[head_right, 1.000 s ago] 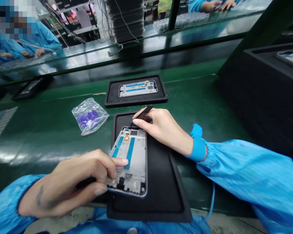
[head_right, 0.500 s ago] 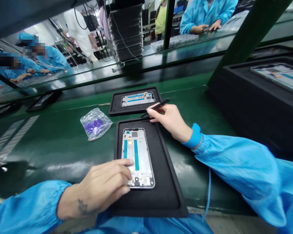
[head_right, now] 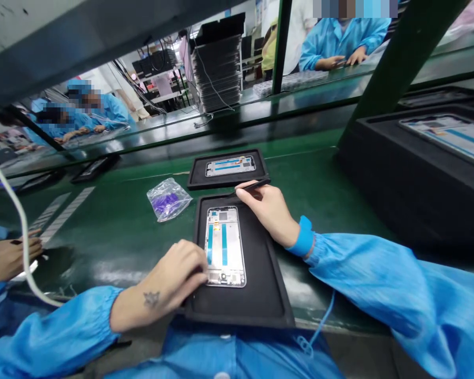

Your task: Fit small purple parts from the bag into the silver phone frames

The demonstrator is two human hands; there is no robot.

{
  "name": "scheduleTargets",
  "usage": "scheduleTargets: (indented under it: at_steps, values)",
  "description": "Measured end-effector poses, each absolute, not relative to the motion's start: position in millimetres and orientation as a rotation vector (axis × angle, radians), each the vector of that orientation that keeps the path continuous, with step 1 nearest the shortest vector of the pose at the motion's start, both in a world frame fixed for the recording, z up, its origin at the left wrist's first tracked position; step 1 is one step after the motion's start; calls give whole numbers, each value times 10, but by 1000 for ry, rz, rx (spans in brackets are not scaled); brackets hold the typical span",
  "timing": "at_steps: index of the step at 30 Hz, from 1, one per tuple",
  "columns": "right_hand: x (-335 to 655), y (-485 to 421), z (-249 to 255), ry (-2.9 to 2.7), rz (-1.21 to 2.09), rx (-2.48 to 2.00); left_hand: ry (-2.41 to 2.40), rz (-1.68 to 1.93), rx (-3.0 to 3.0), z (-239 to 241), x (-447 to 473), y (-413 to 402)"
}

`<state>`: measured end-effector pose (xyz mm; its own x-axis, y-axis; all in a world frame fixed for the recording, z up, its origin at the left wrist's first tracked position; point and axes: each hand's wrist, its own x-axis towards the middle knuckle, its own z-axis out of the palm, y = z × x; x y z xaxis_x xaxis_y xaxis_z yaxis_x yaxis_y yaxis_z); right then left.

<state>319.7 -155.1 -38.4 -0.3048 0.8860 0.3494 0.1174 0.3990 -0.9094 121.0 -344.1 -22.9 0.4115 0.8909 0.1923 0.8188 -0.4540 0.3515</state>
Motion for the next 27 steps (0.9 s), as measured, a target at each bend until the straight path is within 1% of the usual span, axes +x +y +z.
scheduleTargets:
  at_steps: [2, 5, 8, 10, 13, 16, 20, 27]
  values:
    - [3190, -1665, -387, -1684, 1052, -865, 1675, 592, 2237, -235, 1087, -3490]
    - [3176, -1766, -407, -1658, 1100, -836, 1836, 520, 2085, -317, 947, -3596]
    - [3144, -1767, -449, -1608, 1107, -823, 1800, 437, 1998, -435, 923, -3682]
    - [3119, -1742, -480, -1569, 1102, -816, 1760, 458, 1897, -495, 947, -3692]
    - [3091, -1710, -521, -1517, 1101, -801, 1709, 632, 1724, -510, 995, -3637]
    - [3074, -1697, -549, -1472, 1108, -788, 1545, 825, 1418, -423, 1068, -3575]
    - [3063, -1685, -546, -1411, 1128, -769, 1325, 925, 965, -232, 1204, -3572]
    - [3260, -1551, -237, -1263, 1077, -723, 1316, 1106, 890, -42, 1063, -3452]
